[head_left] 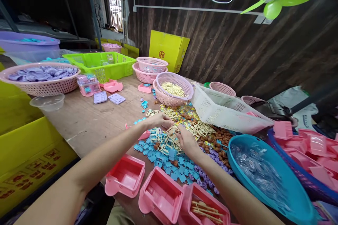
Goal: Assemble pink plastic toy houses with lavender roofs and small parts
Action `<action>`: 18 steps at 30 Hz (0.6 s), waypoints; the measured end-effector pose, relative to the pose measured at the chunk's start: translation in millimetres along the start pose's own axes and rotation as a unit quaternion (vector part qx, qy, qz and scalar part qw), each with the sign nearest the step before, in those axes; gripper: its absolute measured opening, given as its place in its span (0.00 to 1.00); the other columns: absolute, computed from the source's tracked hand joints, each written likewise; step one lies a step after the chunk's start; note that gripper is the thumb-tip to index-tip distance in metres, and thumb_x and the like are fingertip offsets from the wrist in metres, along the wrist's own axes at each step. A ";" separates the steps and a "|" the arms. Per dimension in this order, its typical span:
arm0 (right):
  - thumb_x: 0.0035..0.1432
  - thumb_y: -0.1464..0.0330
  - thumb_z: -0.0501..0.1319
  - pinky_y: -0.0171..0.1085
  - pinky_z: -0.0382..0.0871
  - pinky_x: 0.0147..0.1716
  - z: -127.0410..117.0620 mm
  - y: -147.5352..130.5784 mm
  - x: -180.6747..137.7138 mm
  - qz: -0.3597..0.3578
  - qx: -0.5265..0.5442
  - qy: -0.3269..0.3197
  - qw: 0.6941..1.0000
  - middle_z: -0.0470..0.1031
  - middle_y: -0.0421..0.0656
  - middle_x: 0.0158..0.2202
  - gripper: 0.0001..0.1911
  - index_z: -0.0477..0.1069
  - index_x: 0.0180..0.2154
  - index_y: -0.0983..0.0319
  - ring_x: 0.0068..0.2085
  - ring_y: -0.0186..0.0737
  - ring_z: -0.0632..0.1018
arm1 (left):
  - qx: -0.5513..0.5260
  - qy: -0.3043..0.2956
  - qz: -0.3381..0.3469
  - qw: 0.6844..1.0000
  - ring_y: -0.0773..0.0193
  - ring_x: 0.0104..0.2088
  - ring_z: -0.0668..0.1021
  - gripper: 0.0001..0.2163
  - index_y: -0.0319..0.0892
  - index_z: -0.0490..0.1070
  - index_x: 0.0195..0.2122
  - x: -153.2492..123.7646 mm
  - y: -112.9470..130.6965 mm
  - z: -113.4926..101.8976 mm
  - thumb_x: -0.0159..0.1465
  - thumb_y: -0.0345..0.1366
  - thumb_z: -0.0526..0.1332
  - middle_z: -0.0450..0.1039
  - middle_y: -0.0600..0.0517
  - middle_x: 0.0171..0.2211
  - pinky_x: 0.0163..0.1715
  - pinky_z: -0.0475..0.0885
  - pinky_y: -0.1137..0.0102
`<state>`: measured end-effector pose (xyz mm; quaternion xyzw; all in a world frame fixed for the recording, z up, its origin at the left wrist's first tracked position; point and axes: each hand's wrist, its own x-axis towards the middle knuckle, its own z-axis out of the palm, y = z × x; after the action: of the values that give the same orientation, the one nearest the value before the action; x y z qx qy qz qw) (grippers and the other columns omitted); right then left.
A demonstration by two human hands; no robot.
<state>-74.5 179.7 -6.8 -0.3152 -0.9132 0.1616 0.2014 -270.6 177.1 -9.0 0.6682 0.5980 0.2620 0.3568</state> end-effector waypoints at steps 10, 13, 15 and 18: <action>0.55 0.76 0.50 0.46 0.67 0.42 -6.8 24.0 6.8 -0.010 -0.013 0.030 0.999 0.71 0.51 0.40 0.13 0.67 0.41 0.63 0.44 0.48 0.71 | 0.207 0.185 -0.142 0.950 0.46 0.57 0.63 0.18 0.38 0.68 0.47 68.0 0.2 6.2 0.57 0.40 0.62 0.61 0.37 0.54 0.54 0.59 0.54; 0.53 0.75 0.52 0.46 0.66 0.40 -7.0 34.1 11.5 0.002 -0.013 0.033 0.999 0.70 0.49 0.36 0.07 0.67 0.34 0.62 0.40 0.48 0.70 | 0.211 0.172 -0.164 0.948 0.45 0.52 0.69 0.20 0.37 0.70 0.43 80.2 2.3 16.3 0.50 0.38 0.68 0.65 0.37 0.51 0.49 0.64 0.57; 0.53 0.73 0.53 0.46 0.66 0.40 -7.3 43.8 16.2 0.014 0.002 0.041 0.999 0.70 0.49 0.36 0.06 0.67 0.33 0.61 0.40 0.48 0.70 | 0.203 0.169 -0.166 0.950 0.48 0.48 0.73 0.21 0.37 0.71 0.42 82.7 1.2 16.9 0.46 0.34 0.70 0.67 0.37 0.48 0.46 0.67 0.60; 0.54 0.70 0.52 0.46 0.66 0.42 -6.2 60.2 28.0 0.037 0.044 0.053 0.997 0.70 0.49 0.37 0.07 0.66 0.35 0.62 0.41 0.47 0.71 | 0.188 0.188 -0.155 0.952 0.47 0.49 0.72 0.19 0.36 0.70 0.43 80.9 -2.5 11.7 0.49 0.31 0.68 0.67 0.37 0.48 0.45 0.67 0.60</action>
<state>-61.0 243.7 -19.4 -0.3474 -0.8811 0.1922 0.2568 -251.1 255.0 -24.3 0.5610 0.7886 0.2077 0.1422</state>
